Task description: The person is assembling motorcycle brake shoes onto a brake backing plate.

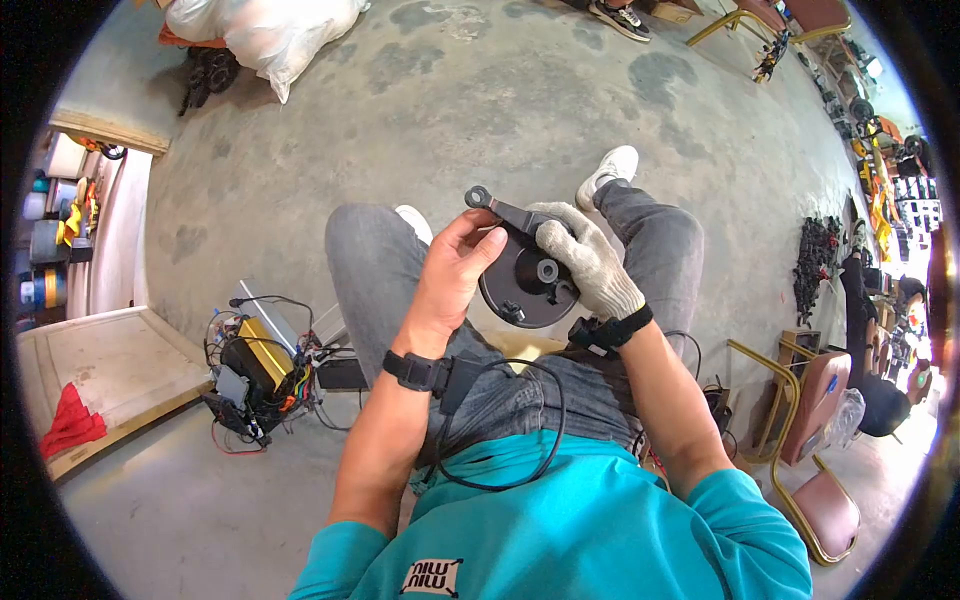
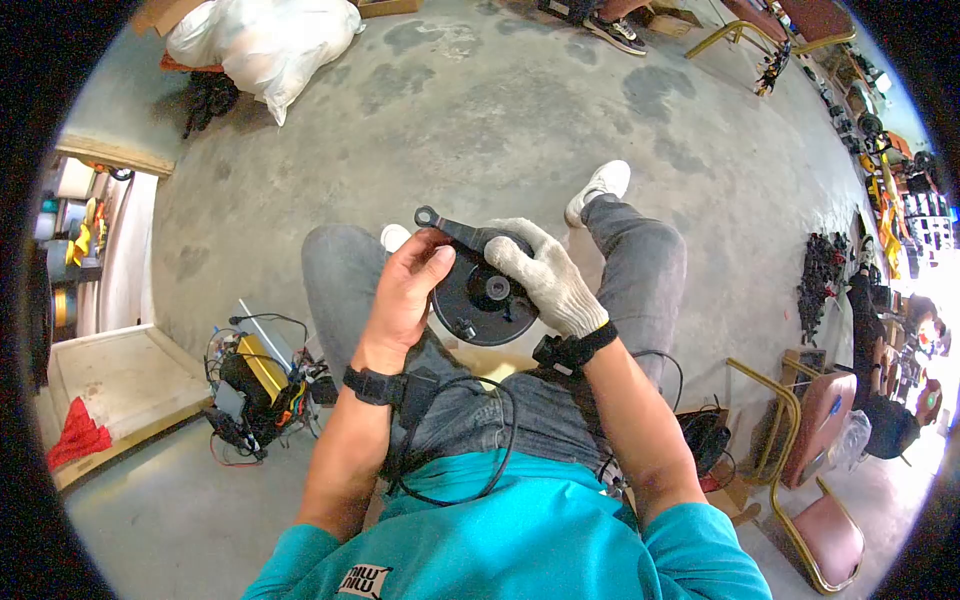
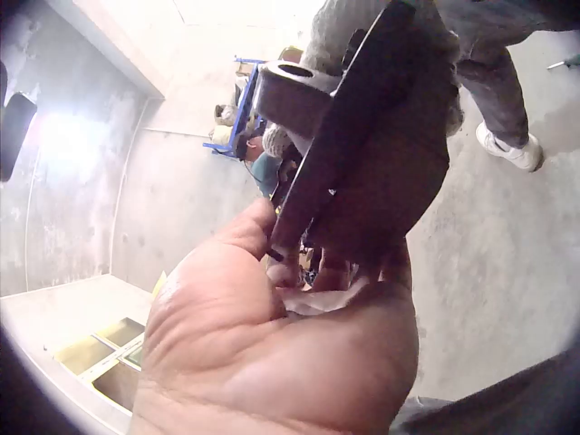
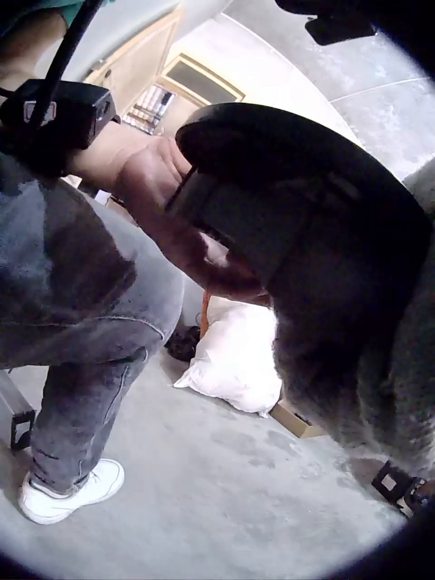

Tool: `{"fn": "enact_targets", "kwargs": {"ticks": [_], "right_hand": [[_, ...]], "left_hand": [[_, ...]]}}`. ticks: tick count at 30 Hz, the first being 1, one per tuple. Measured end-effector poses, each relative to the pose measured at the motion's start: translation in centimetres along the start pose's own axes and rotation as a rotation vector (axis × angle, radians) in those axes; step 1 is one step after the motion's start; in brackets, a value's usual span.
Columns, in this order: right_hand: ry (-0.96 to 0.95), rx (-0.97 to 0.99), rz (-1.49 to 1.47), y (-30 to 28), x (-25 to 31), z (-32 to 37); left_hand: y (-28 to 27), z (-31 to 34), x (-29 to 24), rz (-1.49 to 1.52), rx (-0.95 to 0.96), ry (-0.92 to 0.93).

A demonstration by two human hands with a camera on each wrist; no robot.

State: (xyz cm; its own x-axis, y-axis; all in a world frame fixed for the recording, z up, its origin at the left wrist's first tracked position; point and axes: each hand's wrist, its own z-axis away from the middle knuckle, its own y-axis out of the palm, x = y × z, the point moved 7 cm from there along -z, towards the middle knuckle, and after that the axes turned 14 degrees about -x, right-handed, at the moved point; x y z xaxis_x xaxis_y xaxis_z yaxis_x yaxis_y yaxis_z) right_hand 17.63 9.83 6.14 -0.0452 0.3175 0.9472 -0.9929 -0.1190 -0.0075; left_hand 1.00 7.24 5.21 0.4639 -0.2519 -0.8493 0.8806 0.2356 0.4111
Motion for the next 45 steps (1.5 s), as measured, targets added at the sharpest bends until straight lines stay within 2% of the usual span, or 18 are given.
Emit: {"fn": "enact_targets", "kwargs": {"ticks": [8, 10, 11, 13, 17, 19, 26, 32, 35, 37, 38, 39, 41, 44, 45], "right_hand": [[0.058, -0.045, -0.087, 0.2, -0.6, 0.3], [0.052, -0.085, -0.087, 0.2, -1.0, 0.2], [0.052, -0.087, -0.09, 0.2, -1.0, 0.3], [0.031, -0.113, -0.069, 0.1, -0.8, 0.3], [0.051, -0.11, -0.127, 0.3, -1.0, 0.5], [0.066, -0.116, -0.142, 0.3, -0.7, 0.8], [0.088, -0.112, -0.202, 0.4, 0.0, 1.3], [0.041, -0.111, -0.156, 0.3, -0.1, 0.9], [0.07, -0.088, -0.184, 0.2, -0.2, 0.8], [0.051, -0.089, -0.119, 0.0, -0.3, 0.6], [0.053, -0.094, -0.119, -0.1, -0.4, 0.6], [0.052, -0.089, -0.113, -0.2, -0.5, 0.5], [0.05, -0.083, -0.106, -0.3, -0.5, 0.2], [0.006, -0.058, -0.026, -0.5, -0.8, -0.1], [0.058, -0.036, -0.178, -0.3, -1.2, -0.2]], "left_hand": [[0.4, 0.6, 0.3, 0.023, -0.074, 0.088], [0.2, 0.9, -0.2, -0.073, -0.207, 0.166], [0.3, 1.0, -0.1, -0.076, -0.205, 0.165], [0.4, 1.3, -1.4, -0.336, -0.267, 0.372], [0.9, 2.2, -2.6, -0.481, -0.327, 0.509], [1.3, 2.9, -3.7, -0.609, -0.364, 0.734], [2.1, 3.7, -4.8, -0.622, -0.322, 0.878], [2.5, 4.4, -4.5, -0.789, -0.289, 0.954], [0.6, 2.8, -1.9, -0.27, -0.291, 0.576], [-0.3, 1.9, -1.6, -0.131, -0.267, 0.389], [-1.0, 1.2, -1.2, -0.217, -0.207, 0.283], [-1.6, 1.1, -1.5, -0.217, -0.205, 0.28], [-1.3, 1.2, 1.7, 0.069, -0.012, -0.289], [-1.6, 0.8, 3.2, 0.06, 0.027, -0.342], [-1.4, 0.8, 3.4, 0.057, 0.045, -0.354]]}}
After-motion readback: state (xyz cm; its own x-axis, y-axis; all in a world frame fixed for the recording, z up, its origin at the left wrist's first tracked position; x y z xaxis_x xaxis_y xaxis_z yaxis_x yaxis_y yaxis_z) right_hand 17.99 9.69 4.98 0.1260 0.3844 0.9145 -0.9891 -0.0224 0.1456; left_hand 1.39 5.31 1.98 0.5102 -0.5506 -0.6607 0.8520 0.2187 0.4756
